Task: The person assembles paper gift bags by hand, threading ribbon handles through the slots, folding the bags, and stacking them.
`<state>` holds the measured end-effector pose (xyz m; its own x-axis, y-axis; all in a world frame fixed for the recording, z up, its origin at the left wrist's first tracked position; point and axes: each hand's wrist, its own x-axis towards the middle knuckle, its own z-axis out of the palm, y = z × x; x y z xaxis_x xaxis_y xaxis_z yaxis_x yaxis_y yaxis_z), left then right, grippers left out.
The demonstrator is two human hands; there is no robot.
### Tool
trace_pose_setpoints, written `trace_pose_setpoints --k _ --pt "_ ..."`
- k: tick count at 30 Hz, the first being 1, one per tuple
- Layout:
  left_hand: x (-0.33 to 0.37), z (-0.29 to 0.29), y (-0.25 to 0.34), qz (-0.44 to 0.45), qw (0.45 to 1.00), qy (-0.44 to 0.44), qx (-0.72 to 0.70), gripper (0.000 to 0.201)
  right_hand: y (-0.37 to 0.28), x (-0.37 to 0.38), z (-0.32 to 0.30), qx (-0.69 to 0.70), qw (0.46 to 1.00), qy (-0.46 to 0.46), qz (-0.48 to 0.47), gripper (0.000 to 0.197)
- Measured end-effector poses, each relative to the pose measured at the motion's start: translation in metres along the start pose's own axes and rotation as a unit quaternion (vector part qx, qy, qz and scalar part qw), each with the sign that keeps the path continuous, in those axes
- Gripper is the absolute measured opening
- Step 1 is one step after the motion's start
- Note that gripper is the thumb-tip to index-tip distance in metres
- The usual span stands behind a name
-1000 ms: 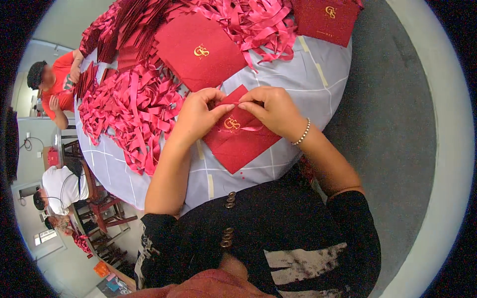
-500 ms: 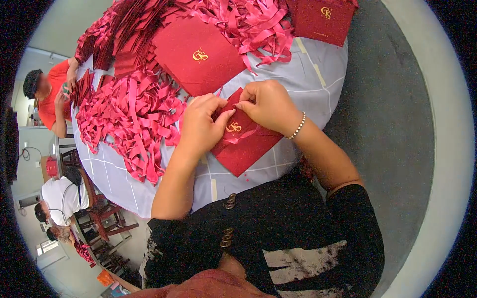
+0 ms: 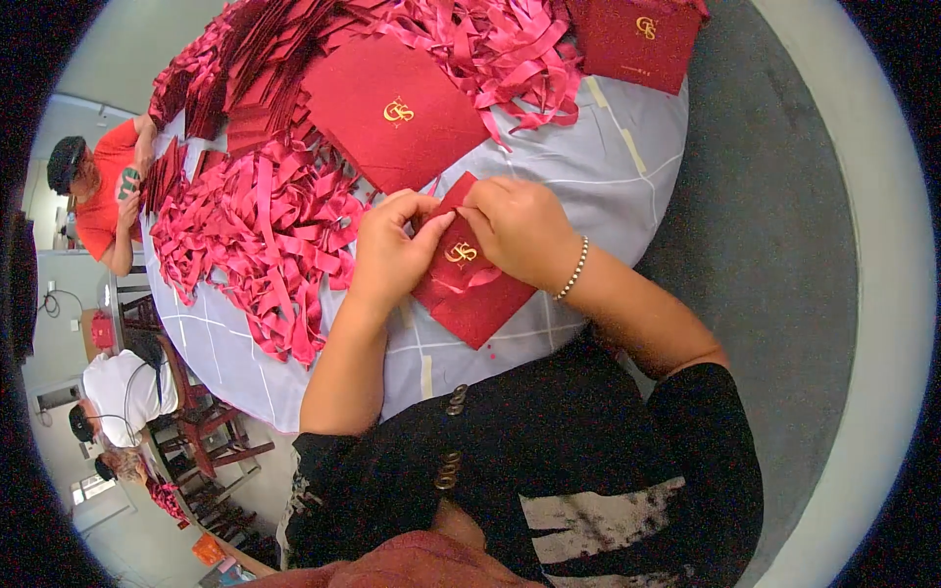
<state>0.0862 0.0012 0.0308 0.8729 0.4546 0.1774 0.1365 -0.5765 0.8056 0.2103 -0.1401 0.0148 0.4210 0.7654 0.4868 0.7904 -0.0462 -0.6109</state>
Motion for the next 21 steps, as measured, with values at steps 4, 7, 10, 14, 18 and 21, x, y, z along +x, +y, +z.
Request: trace_pose_setpoints --k 4,7,10,14,18,21 --pt "-0.004 0.005 -0.007 -0.02 1.0 0.001 -0.024 0.013 0.001 -0.009 0.003 0.021 1.0 0.014 -0.009 0.012" --pt "-0.003 0.005 -0.006 0.008 1.0 -0.014 0.008 0.012 0.001 -0.007 0.0 0.053 0.998 -0.006 0.03 0.012" --pt "-0.003 0.005 0.0 0.097 0.991 0.004 0.091 0.009 -0.003 0.003 -0.01 0.044 0.994 -0.056 0.08 0.012" --pt "-0.004 0.009 0.004 0.14 0.984 0.022 0.109 0.008 -0.009 0.007 -0.009 -0.003 0.993 -0.082 0.088 0.011" --pt "-0.004 0.001 0.001 0.066 0.996 0.008 0.065 0.009 -0.016 0.004 -0.005 -0.001 0.996 -0.041 0.084 0.009" --pt "-0.006 -0.001 0.003 0.07 0.988 -0.018 0.136 0.011 -0.011 0.0 -0.008 0.012 0.995 -0.038 0.093 0.008"
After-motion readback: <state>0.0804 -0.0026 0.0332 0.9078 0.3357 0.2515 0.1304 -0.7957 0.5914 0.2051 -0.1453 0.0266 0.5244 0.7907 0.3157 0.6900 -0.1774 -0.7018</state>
